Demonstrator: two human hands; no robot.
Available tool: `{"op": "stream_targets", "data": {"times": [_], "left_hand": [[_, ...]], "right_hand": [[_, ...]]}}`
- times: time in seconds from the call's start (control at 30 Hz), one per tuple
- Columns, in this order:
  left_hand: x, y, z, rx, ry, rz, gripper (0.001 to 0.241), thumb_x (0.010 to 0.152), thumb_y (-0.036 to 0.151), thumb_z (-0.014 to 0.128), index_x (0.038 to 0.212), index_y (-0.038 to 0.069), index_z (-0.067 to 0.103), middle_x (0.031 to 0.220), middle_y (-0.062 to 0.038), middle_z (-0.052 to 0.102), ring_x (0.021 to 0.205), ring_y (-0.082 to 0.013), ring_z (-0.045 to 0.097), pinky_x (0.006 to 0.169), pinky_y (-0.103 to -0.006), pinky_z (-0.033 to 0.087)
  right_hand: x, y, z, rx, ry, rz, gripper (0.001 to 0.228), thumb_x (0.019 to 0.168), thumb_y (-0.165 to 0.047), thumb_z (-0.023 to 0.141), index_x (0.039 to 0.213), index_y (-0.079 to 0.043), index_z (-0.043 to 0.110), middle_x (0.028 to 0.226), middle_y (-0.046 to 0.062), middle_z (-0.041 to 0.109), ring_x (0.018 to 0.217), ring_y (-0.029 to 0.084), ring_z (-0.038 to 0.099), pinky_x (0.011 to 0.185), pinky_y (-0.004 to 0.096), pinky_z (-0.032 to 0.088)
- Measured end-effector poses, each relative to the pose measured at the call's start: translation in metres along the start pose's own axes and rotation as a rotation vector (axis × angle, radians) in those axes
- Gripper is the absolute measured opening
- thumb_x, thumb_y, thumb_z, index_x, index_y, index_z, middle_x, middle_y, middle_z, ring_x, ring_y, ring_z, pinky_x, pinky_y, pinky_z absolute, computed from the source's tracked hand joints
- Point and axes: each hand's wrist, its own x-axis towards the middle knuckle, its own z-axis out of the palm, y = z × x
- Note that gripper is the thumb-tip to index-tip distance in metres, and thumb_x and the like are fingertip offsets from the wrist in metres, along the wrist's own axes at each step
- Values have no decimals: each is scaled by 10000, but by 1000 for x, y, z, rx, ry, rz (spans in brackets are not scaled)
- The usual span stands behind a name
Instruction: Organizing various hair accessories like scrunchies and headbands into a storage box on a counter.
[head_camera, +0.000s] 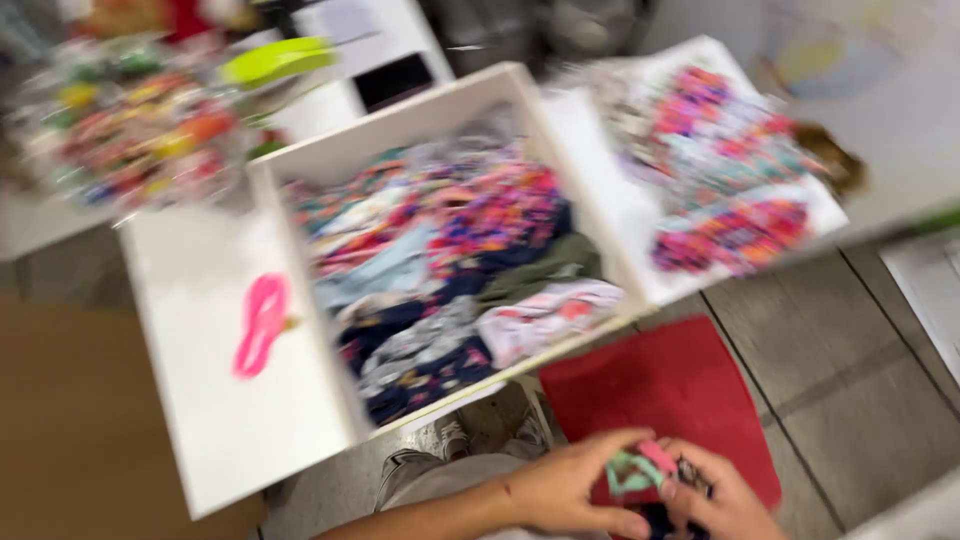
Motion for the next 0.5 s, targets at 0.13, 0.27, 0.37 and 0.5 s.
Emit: {"op": "stream_targets", "data": {"times": [0.13,0.27,0.37,0.5], "left_hand": [[-50,45,-29,29,133,-186,795,992,699,400,1595,180,396,1339,-226,708,1225,-491,698,958,-534,494],[-104,44,-38,106,280,-6,529,1147,624,381,1102,132,572,846,-132,670,780,-358,735,713,-457,525],[-145,60,-47,66,225,-100,378,1184,510,432,1127,154,545,1037,-197,701,940,-388,699,857,-473,519],[-213,110,-91,-17,449,26,449,1160,543,484,1156,132,665,1082,-38,690,1018,-164,677,951,-332,535]], "right_hand": [[37,-68,56,-182,100,-328,266,913,-255,836,1056,-40,902,1078,99,915,965,200,860,886,328,640],[45,-139,103,-354,121,-543,215,931,-229,804,890,-24,853,1117,69,711,1236,258,858,1095,323,571],[51,-151,108,-339,-194,-506,277,967,-330,821,958,-68,909,1115,90,711,1029,193,791,1004,324,521],[58,-163,118,-67,-168,-514,371,904,-159,869,1232,11,833,1191,185,709,620,214,796,652,292,602]]}}
